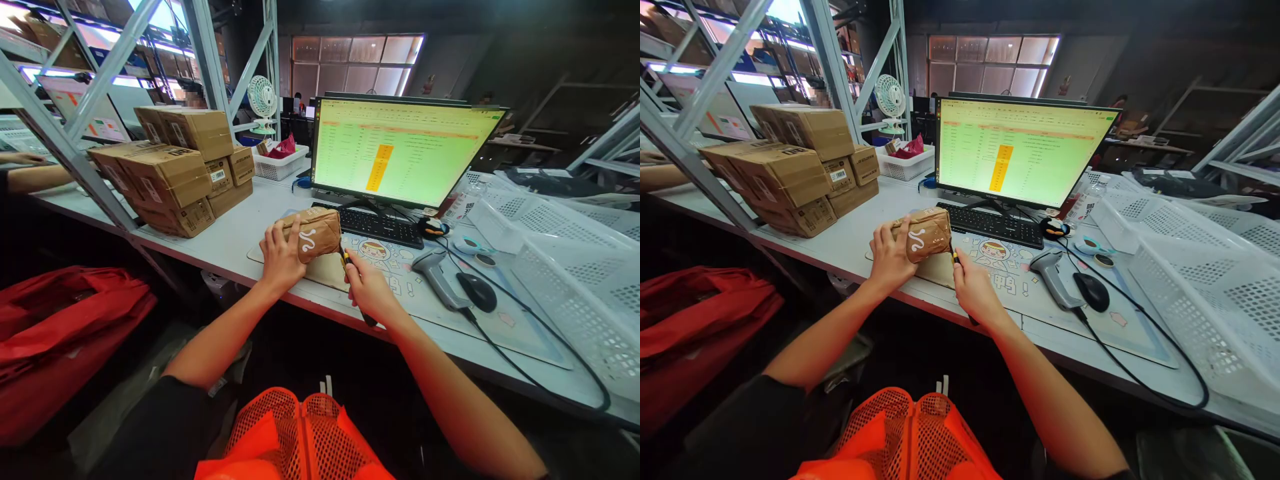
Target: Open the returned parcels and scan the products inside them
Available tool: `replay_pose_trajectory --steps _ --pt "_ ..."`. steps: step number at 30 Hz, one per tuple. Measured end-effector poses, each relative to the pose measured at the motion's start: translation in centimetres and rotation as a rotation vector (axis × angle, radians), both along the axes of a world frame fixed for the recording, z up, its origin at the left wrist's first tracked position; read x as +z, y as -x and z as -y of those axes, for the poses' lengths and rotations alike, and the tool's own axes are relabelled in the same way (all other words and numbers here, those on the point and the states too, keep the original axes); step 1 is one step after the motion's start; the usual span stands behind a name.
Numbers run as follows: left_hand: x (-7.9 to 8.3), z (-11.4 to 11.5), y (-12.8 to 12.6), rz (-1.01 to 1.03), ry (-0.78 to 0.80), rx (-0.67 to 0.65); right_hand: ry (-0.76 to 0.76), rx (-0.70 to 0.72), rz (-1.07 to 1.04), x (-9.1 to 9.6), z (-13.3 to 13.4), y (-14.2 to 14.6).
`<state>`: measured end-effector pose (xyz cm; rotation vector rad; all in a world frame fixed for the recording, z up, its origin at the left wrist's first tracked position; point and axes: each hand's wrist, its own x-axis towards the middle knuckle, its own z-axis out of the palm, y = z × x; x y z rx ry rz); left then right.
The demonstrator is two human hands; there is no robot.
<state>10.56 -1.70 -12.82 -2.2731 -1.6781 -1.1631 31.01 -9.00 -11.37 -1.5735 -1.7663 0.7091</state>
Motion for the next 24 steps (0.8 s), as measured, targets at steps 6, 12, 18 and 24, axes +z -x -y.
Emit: replay_pose_trajectory --steps 6,12,18,24 --pt "-2.7 -2.8 4.2 0.589 0.175 -0.217 -0.031 -0.023 -0.172 4.3 0.9 -5.1" --pt "-6.5 -3.6 3.4 0.740 0.477 -0.701 0.082 -0.126 -0.137 6.0 -4.4 -11.1" --pt "-7.3 -3.2 3.0 0.604 0.496 -0.740 0.229 -0.027 -0.180 6.5 -6.1 -9.9" --pt "-8.3 -3.2 3.4 0.576 0.485 -0.725 0.221 0.038 -0.153 6.8 -4.6 -10.3"
